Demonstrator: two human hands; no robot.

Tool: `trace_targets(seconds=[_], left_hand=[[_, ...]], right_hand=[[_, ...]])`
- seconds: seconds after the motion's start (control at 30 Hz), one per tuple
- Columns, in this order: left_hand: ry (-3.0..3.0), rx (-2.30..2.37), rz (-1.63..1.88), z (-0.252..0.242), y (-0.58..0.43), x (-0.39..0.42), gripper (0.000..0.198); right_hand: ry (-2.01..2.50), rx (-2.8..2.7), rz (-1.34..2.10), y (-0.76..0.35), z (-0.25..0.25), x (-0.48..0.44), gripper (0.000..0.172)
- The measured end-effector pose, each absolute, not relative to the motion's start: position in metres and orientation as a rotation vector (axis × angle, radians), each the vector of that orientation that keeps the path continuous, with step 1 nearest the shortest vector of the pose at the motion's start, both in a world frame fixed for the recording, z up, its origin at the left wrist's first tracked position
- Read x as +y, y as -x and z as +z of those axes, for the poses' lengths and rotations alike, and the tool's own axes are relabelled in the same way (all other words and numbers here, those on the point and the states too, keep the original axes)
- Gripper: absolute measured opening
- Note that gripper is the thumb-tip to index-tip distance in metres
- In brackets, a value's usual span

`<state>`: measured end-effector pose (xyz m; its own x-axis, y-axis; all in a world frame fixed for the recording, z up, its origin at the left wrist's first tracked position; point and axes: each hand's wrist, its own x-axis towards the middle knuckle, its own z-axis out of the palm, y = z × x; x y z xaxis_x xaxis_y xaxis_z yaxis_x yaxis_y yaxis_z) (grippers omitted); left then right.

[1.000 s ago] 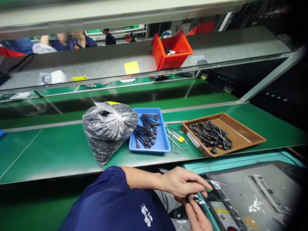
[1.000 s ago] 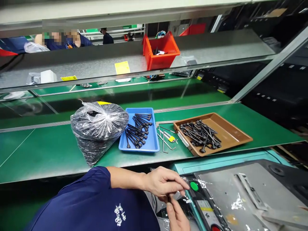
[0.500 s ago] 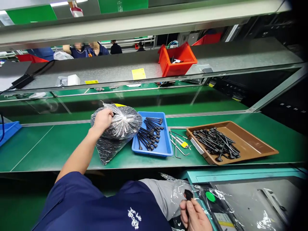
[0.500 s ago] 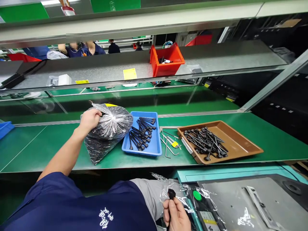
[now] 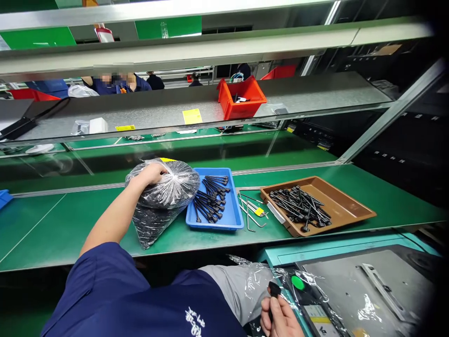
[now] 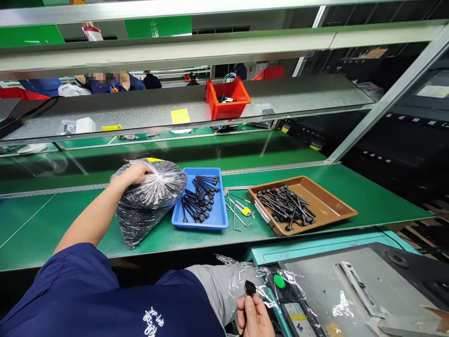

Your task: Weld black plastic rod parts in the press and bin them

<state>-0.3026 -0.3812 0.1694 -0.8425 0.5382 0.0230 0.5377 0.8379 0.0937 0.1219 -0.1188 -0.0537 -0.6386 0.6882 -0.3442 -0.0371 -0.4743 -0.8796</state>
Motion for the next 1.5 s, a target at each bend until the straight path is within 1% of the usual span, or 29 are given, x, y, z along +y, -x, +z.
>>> trace_targets(seconds=[0.17,0.3,0.37,0.5,0.63,0.7,0.77,0.83,0.87,0.93,1.0,1.1,1.23,1.37,1.5], left_hand=[[-0.792,3.140,0.028,0.175,0.286,-0.378,0.038],[-0.864,3.127,0.112,0.176,0.281,-0.380,0.036],[-0.792,3.127,0.247,0.175,0.279,-0.384,0.036],[-0.398,3.137,0.625,0.172,0.275,-0.389,0.033],[-0.274,3.045,1.039,0.170,0.273,-0.390,0.031],[-0.214,3.030,1.218,0.173,0.268,-0.392,0.037],[-0.182,3.134,1.347,0.179,0.256,-0.392,0.044],[-0.302,3.209,1.510,0.183,0.237,-0.384,0.045],[-0.416,3.156,1.632,0.184,0.225,-0.376,0.044],[-0.649,2.824,1.858,0.179,0.200,-0.351,0.045],[-0.788,2.384,1.901,0.165,0.175,-0.315,0.050],[-0.863,1.874,1.744,0.132,0.139,-0.252,0.052],[-0.867,1.454,1.554,0.084,0.097,-0.176,0.048],[-0.765,1.163,1.457,0.050,0.063,-0.127,0.043],[-0.662,1.012,1.417,0.030,0.040,-0.102,0.039]], right_hand=[[1.012,-1.221,2.162,-0.123,-0.059,-0.119,0.057],[1.035,-1.181,2.174,-0.125,-0.062,-0.118,0.057],[1.048,-1.179,2.180,-0.125,-0.064,-0.119,0.057],[1.053,-1.214,2.174,-0.125,-0.067,-0.123,0.058],[1.025,-1.228,2.214,-0.125,-0.065,-0.124,0.058],[1.034,-1.221,2.216,-0.126,-0.064,-0.124,0.058],[1.049,-1.215,2.201,-0.127,-0.063,-0.123,0.058],[1.049,-1.206,2.188,-0.128,-0.060,-0.123,0.056],[1.043,-1.201,2.185,-0.127,-0.058,-0.123,0.055],[1.016,-1.202,2.174,-0.126,-0.052,-0.123,0.053],[0.983,-1.221,2.150,-0.123,-0.044,-0.123,0.050],[0.929,-1.280,2.071,-0.119,-0.029,-0.120,0.045],[0.876,-1.350,1.952,-0.118,-0.005,-0.110,0.042],[0.888,-1.334,1.825,-0.121,0.011,-0.099,0.042],[0.928,-1.325,1.739,-0.122,0.015,-0.094,0.040]])
